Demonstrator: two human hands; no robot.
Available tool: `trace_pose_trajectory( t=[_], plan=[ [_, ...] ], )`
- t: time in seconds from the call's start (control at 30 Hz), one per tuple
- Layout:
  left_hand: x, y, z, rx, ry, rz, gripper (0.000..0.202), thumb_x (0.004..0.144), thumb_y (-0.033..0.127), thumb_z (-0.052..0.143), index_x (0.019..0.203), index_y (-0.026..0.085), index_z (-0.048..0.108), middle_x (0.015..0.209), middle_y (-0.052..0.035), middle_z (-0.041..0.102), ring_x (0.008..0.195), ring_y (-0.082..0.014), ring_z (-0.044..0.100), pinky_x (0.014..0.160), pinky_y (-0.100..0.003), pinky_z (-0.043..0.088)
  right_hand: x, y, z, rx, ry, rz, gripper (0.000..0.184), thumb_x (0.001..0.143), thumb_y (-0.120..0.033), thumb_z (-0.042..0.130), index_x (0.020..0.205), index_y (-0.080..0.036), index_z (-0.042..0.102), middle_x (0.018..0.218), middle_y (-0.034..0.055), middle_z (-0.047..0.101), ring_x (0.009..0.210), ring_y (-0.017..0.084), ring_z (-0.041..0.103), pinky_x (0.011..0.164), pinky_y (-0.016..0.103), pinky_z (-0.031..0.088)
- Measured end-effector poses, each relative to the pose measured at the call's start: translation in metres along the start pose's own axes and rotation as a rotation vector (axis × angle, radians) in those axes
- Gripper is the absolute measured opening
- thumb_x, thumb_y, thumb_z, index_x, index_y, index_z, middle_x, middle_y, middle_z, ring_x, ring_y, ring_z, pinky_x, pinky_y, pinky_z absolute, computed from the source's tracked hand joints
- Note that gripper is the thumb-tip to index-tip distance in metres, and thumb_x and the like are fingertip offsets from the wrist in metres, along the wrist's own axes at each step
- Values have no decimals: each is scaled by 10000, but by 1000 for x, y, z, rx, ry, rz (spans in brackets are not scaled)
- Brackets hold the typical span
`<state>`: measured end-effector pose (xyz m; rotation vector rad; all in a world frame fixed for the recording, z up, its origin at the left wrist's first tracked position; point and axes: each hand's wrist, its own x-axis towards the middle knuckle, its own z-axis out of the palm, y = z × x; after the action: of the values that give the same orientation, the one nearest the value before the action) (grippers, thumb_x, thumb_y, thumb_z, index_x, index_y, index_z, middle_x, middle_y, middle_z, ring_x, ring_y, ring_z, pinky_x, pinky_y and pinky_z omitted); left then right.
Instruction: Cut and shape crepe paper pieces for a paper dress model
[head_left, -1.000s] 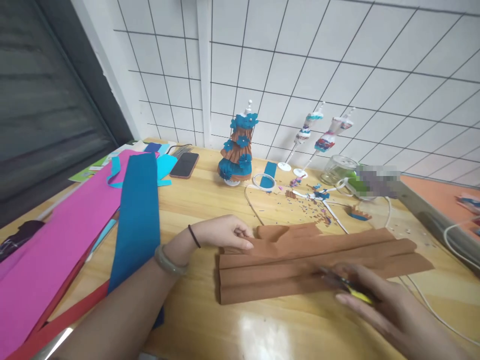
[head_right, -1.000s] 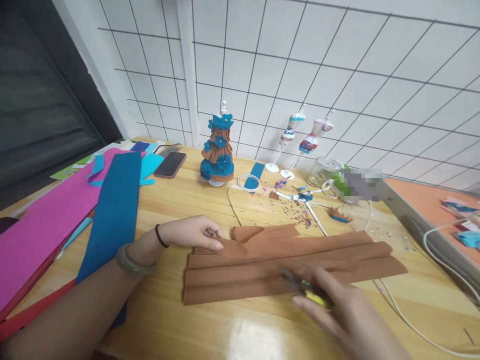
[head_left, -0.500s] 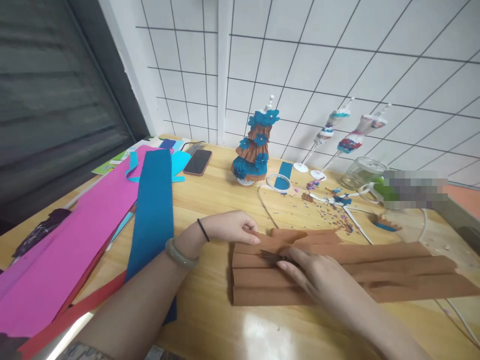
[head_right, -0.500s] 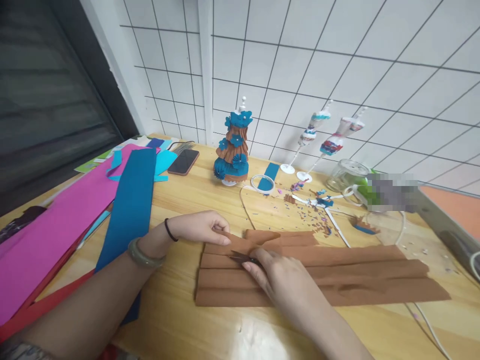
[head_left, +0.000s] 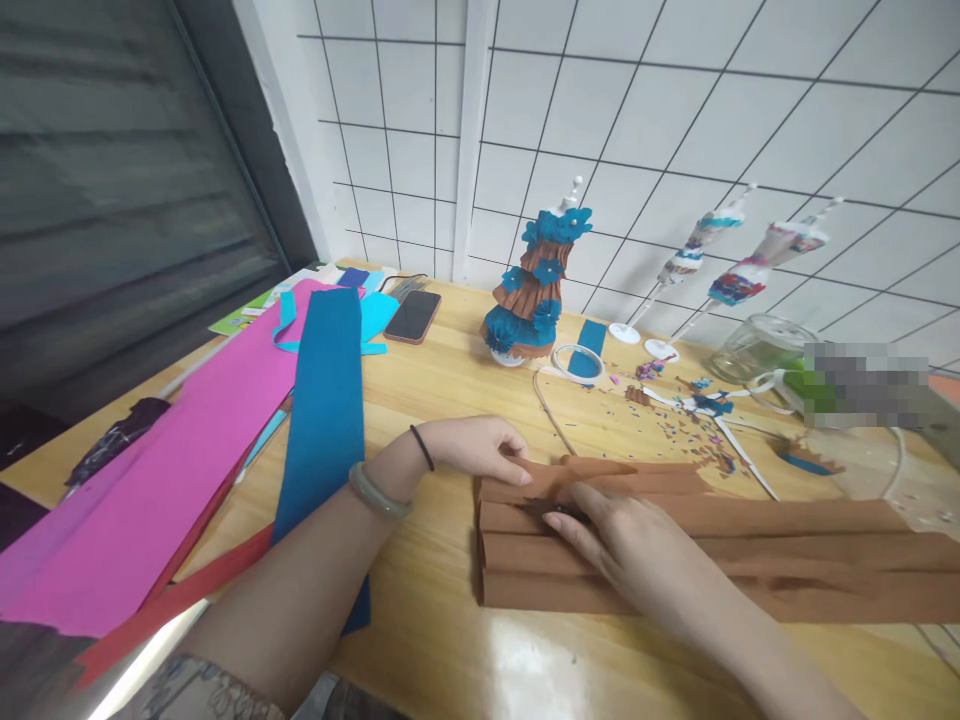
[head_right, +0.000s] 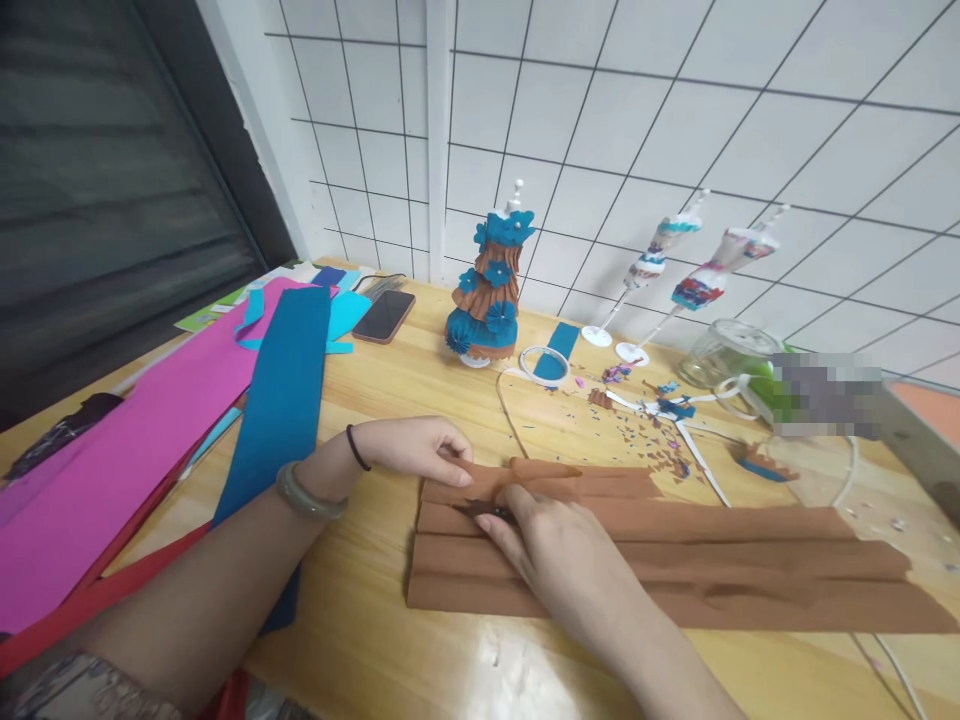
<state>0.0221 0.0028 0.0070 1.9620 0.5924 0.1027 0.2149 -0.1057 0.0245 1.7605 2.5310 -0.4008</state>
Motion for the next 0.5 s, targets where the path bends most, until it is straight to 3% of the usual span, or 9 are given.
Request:
trace_pose_trajectory(
  t=[0.5],
  plan=[
    [2,-9,-2,-86,-56,3,219,739,339,605,729,121,605,658,35,550,611,-84,468,566,-189,356,11,-1,13,99,60,-93,239,914,-399,360,834,-232,511,764,26,642,714,214,620,617,303,415]
  ],
)
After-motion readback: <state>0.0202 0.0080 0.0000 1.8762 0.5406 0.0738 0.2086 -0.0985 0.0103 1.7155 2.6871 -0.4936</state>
